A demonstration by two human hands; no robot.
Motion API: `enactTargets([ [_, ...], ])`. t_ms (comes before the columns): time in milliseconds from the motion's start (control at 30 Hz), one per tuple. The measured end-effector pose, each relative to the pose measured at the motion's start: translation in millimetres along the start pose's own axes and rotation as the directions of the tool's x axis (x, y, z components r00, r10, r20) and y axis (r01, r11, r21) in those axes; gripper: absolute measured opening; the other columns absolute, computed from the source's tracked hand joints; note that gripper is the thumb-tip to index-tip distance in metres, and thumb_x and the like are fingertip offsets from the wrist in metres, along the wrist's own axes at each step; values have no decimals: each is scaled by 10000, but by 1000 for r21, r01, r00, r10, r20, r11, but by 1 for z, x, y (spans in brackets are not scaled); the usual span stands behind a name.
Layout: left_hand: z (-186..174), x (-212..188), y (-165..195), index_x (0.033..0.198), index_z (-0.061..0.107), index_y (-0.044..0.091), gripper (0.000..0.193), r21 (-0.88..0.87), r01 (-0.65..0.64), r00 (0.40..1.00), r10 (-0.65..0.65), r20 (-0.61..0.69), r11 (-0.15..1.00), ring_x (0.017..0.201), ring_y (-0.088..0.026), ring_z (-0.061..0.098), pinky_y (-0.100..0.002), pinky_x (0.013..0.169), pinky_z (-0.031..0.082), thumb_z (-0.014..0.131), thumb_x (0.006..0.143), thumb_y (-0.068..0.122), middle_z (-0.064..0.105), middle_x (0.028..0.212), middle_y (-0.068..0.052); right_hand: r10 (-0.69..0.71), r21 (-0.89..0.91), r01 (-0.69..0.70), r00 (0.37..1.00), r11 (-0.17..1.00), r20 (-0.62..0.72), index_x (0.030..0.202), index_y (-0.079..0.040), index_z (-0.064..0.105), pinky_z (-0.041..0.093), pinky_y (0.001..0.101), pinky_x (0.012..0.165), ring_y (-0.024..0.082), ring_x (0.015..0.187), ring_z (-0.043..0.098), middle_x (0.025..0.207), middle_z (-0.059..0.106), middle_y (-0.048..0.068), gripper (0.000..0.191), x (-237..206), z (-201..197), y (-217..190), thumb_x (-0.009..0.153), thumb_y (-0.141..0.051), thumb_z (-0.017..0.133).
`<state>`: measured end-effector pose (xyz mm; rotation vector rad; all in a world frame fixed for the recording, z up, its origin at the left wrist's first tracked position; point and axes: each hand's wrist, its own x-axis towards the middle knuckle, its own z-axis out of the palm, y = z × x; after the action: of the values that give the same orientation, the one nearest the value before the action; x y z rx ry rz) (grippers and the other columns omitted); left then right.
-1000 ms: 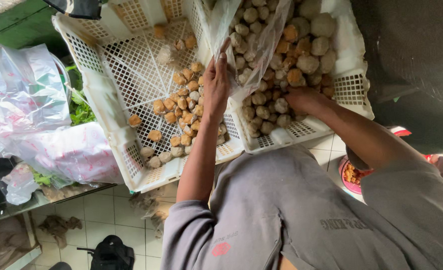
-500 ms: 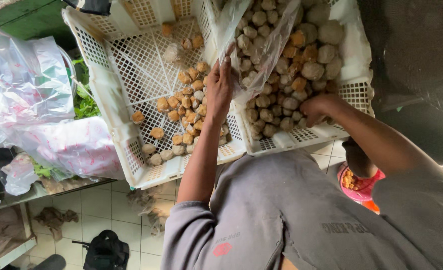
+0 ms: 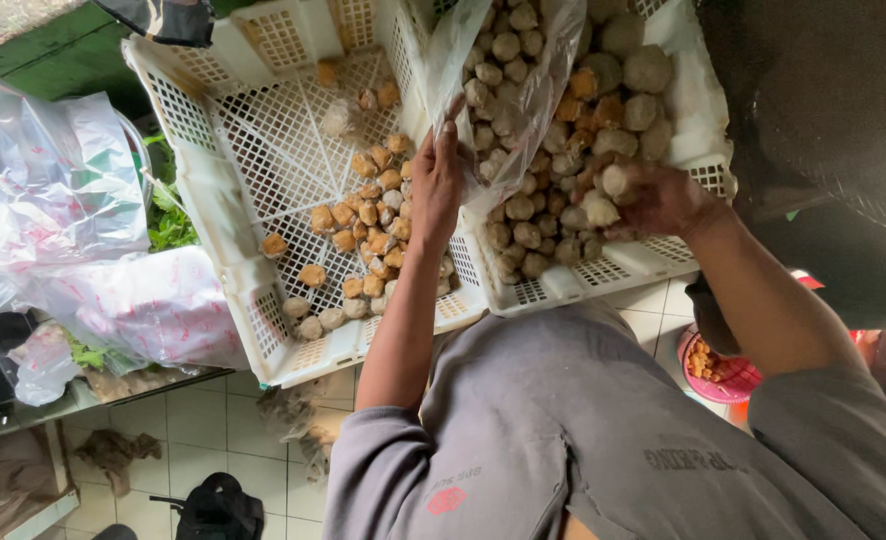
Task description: The person transfers round meatballs from a white plastic crate into a clear plastic bag using both hands. The person repeatedly scoops and places the meatballs into the bag, gradually filling it.
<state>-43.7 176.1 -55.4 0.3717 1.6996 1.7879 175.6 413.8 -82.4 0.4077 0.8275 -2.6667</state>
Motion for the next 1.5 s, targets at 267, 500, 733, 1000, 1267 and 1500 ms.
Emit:
enactTargets([
  [267, 2, 3, -3, 1570, 528, 100, 508, -9, -87, 996, 87, 28, 996, 684, -67, 484, -250, 625, 421, 447, 1158, 386, 573, 744, 18, -330, 333, 311, 944, 890, 0, 1419, -32, 582, 594, 525, 997, 415, 1242, 661, 1467, 573, 232, 613, 80, 70, -10, 980, -456, 521],
  [500, -1, -4, 13, 1562, 489, 135, 488, -26, -71, 997, 72, 33, 997, 653, -70, 525, -255, 597, 469, 419, 1140, 371, 560, 734, 20, -306, -146, 285, 941, 947, -142, 1570, -109, 404, 584, 462, 1069, 230, 1203, 579, 1464, 382, 27, 719, 112, 104, -46, 1020, -569, 455],
  [733, -1, -5, 14, 1577, 501, 154, 490, 64, -71, 997, 70, 22, 995, 662, -60, 463, -245, 609, 407, 433, 1154, 392, 559, 743, 20, -261, -898, -295, 885, 325, -385, 1288, -27, 647, 632, 408, 902, 242, 1027, 749, 1165, 745, 159, 508, 17, 24, -43, 1038, -452, 525],
  [1000, 8, -6, 14, 1549, 538, 151, 495, 81, -21, 1000, 20, 21, 996, 653, -49, 441, -240, 572, 379, 460, 1132, 407, 544, 760, 38, -151, -789, -472, 880, -393, -450, 1044, -27, 753, 546, 472, 913, 343, 1027, 680, 1078, 713, 209, 314, 13, -43, 63, 866, -284, 727],
  [1267, 4, -8, 19, 1537, 557, 150, 477, 109, -39, 999, 40, -6, 993, 689, -51, 464, -237, 616, 401, 470, 1138, 395, 578, 772, 30, -28, -849, -265, 958, -457, -285, 1130, -106, 742, 569, 494, 922, 368, 1032, 709, 1082, 744, 191, 334, 24, -40, 68, 818, -129, 624],
  [1500, 6, -8, 19, 1540, 550, 155, 477, 112, -16, 1000, 18, -13, 994, 674, -48, 448, -238, 602, 397, 461, 1134, 390, 547, 750, 36, 122, -695, -405, 809, -594, -575, 1213, -68, 723, 590, 478, 894, 349, 1031, 732, 1112, 762, 181, 342, 30, -48, 76, 910, -189, 619],
])
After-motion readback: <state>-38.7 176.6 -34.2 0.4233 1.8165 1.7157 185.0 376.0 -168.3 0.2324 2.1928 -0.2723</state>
